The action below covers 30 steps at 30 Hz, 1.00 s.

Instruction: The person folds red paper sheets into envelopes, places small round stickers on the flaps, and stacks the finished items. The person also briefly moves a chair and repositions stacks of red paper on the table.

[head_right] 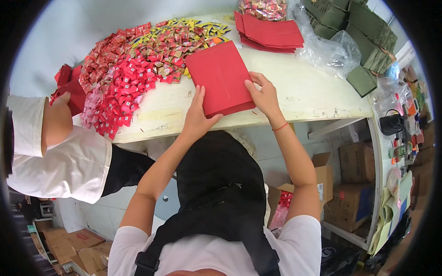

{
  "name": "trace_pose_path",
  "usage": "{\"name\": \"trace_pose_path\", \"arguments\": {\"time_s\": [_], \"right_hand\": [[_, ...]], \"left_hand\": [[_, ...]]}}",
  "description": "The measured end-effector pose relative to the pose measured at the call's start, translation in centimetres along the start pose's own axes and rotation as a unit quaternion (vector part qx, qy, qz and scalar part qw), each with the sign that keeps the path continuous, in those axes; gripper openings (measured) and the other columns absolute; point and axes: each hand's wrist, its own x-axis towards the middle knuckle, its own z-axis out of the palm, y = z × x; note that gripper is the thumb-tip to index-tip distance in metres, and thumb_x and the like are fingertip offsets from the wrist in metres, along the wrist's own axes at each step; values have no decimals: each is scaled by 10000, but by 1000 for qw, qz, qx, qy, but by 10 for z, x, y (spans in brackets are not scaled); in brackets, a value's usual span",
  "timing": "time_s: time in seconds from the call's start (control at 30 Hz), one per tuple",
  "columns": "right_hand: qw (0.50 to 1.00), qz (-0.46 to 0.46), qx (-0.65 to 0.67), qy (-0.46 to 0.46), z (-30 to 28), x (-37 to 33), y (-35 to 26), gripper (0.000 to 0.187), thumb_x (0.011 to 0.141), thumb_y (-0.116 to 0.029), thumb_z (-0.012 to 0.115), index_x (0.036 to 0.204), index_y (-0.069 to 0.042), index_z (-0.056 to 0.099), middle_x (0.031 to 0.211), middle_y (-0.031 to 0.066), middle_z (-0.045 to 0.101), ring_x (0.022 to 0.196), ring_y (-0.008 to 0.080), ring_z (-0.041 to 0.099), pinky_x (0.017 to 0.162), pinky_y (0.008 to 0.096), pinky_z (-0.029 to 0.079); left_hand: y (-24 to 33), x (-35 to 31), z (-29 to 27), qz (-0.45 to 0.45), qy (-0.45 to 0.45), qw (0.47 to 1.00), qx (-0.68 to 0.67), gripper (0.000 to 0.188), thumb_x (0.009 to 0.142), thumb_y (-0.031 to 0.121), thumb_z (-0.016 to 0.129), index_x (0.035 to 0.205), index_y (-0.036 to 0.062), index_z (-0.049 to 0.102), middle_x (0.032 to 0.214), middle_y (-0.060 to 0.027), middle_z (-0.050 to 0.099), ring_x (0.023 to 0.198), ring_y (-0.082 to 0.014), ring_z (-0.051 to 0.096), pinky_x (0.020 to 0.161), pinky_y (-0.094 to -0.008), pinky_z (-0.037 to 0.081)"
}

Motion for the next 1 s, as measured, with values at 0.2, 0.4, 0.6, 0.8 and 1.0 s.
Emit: {"name": "trace_pose_path", "arguments": {"time_s": [0.2,0.4,0.6,0.8,1.0], "right_hand": [[998,2,-40,56,3,11,19,557,852,-137,712,1327,21,468,1039,181,711,894,186,694,784,308,550],[934,233,267,-46,-24,8,56,397,856,-23,657,1242,38,588,1093,156,687,982,202,669,870,318,544],[946,192,263,-2,-74,-28,54,314,884,-82,669,1160,60,623,1076,140,691,973,188,671,882,307,537],[928,236,245,152,-195,-42,93,327,879,-95,668,1150,80,617,1048,162,695,900,228,697,795,339,580],[934,185,125,278,-280,-31,140,333,834,-114,698,1098,82,651,1011,167,712,845,214,693,773,330,553]], "left_hand": [[-33,17,22,-112,79,941,-309,858,901,280,705,1488,-103,209,1521,-258,337,1410,-310,366,1125,-384,340],[-3,57,24,-280,102,848,-439,571,940,85,607,1429,-44,341,1301,-162,548,1170,-222,564,1007,-352,460],[14,65,66,-249,-39,903,-348,653,898,-14,615,1492,6,344,1308,-178,585,1134,-206,608,938,-338,510],[59,120,218,-92,-46,993,-63,568,897,392,616,1419,189,523,1289,-178,620,1189,-378,577,1025,-472,424],[134,139,289,-11,-80,997,-9,508,945,387,549,1395,153,545,1493,-197,415,1318,-391,441,1083,-514,328]]}}
